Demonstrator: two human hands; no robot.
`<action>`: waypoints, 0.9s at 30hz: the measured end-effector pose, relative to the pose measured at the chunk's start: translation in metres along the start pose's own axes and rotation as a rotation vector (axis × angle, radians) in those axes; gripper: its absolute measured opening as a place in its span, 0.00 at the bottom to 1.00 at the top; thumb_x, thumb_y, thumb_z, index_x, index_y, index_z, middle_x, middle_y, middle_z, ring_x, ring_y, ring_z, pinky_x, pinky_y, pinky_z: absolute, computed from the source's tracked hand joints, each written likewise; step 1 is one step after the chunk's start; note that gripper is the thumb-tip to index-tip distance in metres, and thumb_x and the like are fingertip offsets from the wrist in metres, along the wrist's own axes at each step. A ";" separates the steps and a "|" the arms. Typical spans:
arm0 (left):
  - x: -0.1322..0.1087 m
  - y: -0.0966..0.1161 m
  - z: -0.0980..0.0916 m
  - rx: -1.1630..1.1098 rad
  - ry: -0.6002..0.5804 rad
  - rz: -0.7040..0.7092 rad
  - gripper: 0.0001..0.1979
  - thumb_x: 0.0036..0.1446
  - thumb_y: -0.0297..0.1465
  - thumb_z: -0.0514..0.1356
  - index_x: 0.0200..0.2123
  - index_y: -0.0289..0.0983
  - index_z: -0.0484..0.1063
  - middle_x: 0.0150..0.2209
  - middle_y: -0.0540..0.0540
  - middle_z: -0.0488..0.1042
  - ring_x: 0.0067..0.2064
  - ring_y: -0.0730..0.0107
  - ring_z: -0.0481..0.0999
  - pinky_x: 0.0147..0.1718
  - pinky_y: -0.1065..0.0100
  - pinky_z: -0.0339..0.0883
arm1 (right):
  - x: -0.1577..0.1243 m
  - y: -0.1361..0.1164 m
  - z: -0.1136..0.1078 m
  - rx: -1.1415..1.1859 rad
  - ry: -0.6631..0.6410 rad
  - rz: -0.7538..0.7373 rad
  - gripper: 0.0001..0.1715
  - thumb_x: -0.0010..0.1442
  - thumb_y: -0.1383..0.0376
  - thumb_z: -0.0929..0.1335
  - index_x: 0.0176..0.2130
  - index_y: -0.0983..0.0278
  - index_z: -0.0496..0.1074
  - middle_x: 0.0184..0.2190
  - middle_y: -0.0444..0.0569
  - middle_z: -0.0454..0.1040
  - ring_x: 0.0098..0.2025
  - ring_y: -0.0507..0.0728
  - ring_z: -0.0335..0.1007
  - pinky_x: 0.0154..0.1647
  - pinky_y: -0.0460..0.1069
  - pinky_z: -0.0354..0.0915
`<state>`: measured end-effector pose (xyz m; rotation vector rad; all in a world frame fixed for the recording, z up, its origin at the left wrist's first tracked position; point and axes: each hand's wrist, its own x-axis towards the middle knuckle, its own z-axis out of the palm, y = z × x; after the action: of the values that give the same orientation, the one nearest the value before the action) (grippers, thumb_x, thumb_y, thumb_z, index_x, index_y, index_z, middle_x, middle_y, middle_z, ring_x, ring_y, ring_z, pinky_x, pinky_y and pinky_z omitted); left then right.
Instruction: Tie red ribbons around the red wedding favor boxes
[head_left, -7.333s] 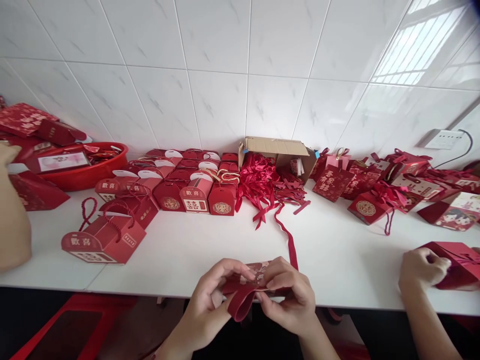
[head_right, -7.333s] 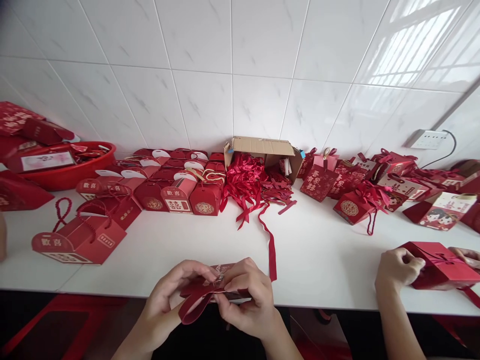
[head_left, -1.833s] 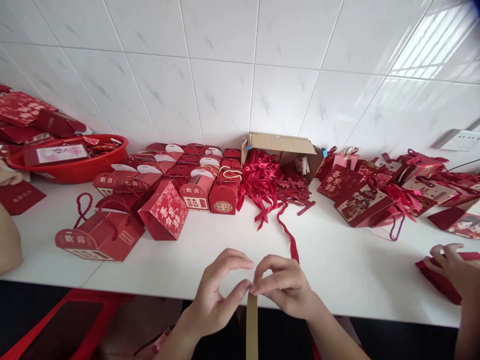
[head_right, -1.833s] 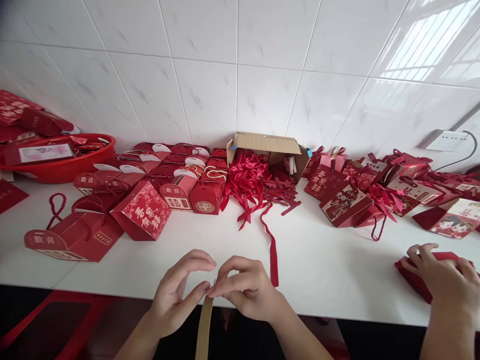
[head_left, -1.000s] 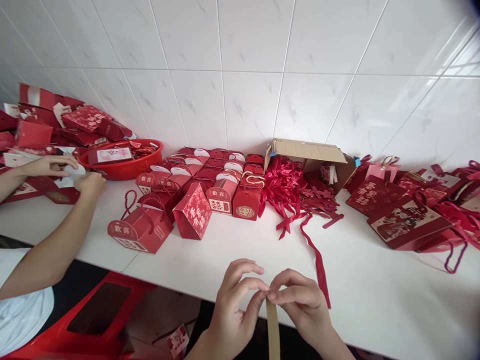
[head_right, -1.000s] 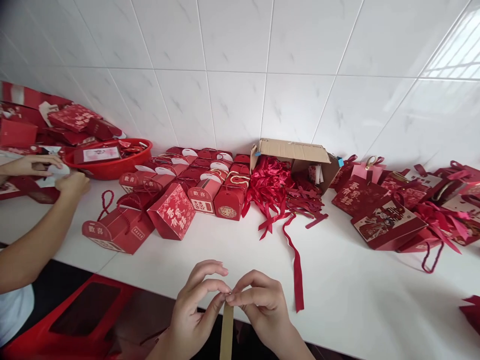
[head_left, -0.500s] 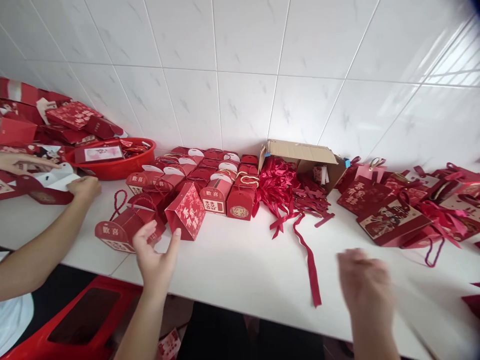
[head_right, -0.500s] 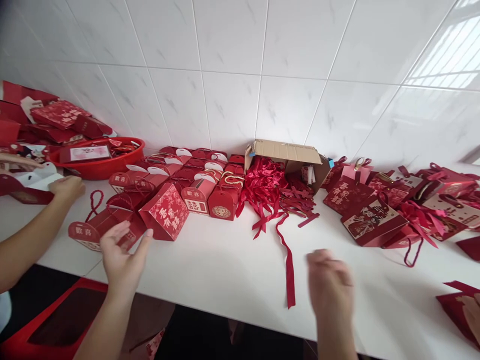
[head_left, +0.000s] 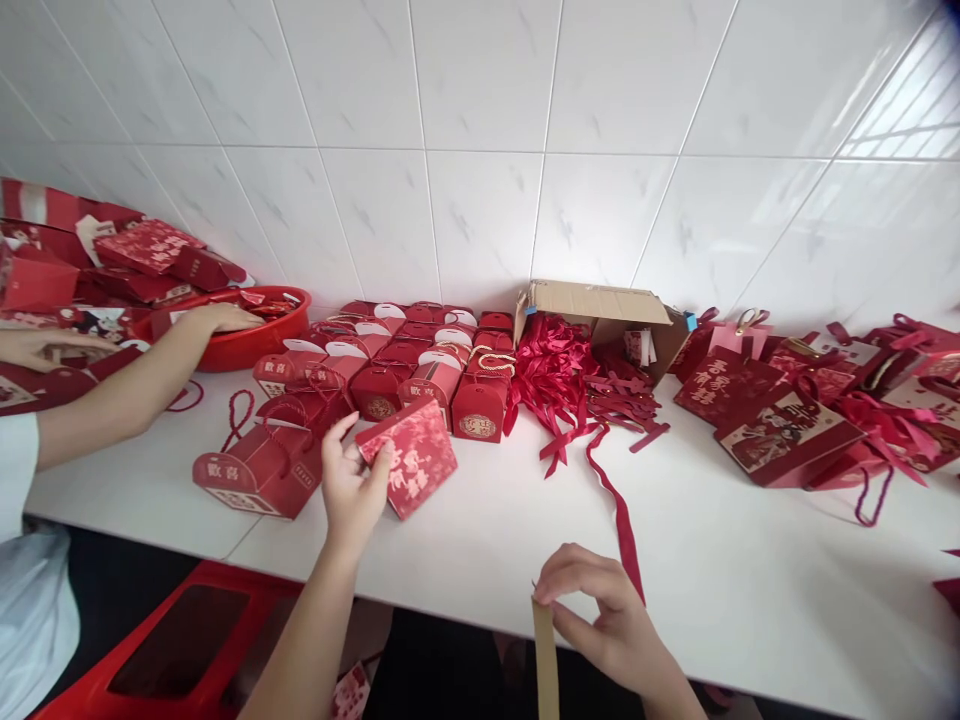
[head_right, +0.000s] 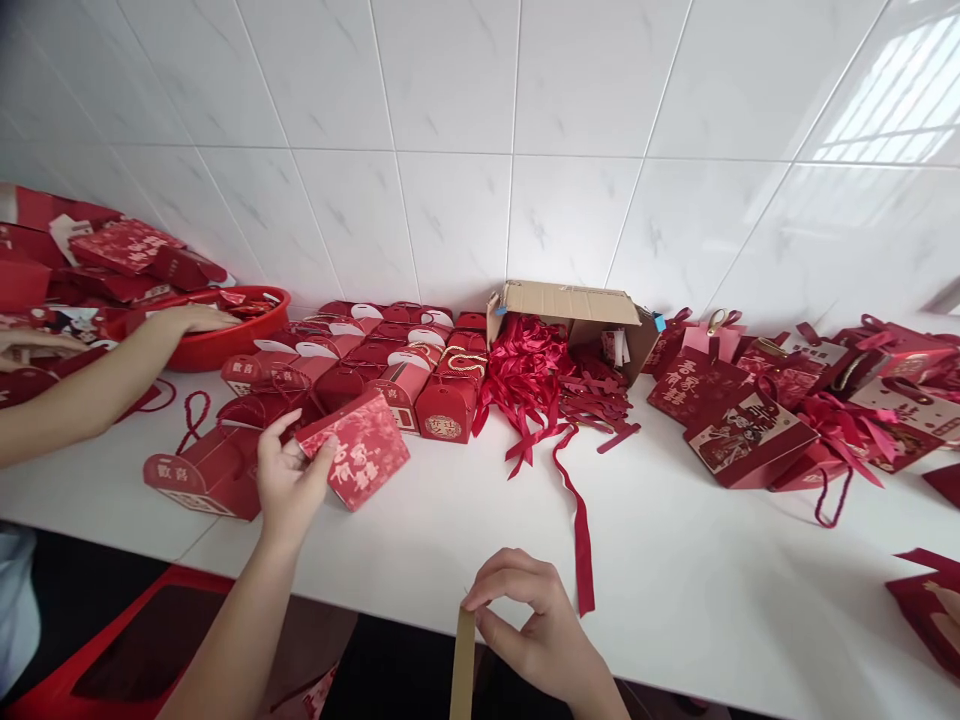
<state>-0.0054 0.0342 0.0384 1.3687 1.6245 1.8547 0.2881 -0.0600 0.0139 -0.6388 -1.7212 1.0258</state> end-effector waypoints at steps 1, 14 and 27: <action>-0.011 0.005 0.003 -0.016 -0.031 -0.008 0.32 0.54 0.36 0.64 0.59 0.35 0.57 0.41 0.41 0.79 0.43 0.61 0.80 0.45 0.57 0.75 | 0.002 -0.001 -0.001 -0.021 0.003 -0.024 0.19 0.57 0.77 0.67 0.41 0.55 0.76 0.32 0.48 0.75 0.34 0.55 0.72 0.33 0.50 0.69; -0.118 0.049 0.044 -0.137 -0.690 0.058 0.10 0.63 0.31 0.56 0.46 0.38 0.71 0.45 0.42 0.78 0.45 0.62 0.79 0.46 0.65 0.72 | 0.015 0.002 0.000 -0.198 0.283 -0.002 0.07 0.59 0.68 0.70 0.35 0.56 0.78 0.56 0.54 0.67 0.45 0.62 0.73 0.36 0.55 0.74; -0.123 0.047 0.047 -0.173 -0.673 0.077 0.07 0.64 0.29 0.54 0.43 0.39 0.69 0.47 0.42 0.75 0.54 0.62 0.74 0.52 0.63 0.68 | 0.016 0.009 -0.001 -0.258 0.319 -0.083 0.10 0.60 0.71 0.68 0.39 0.56 0.77 0.52 0.54 0.66 0.53 0.61 0.68 0.48 0.56 0.71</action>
<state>0.1087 -0.0452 0.0213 1.7370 1.0555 1.3088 0.2827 -0.0430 0.0141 -0.8397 -1.5918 0.6097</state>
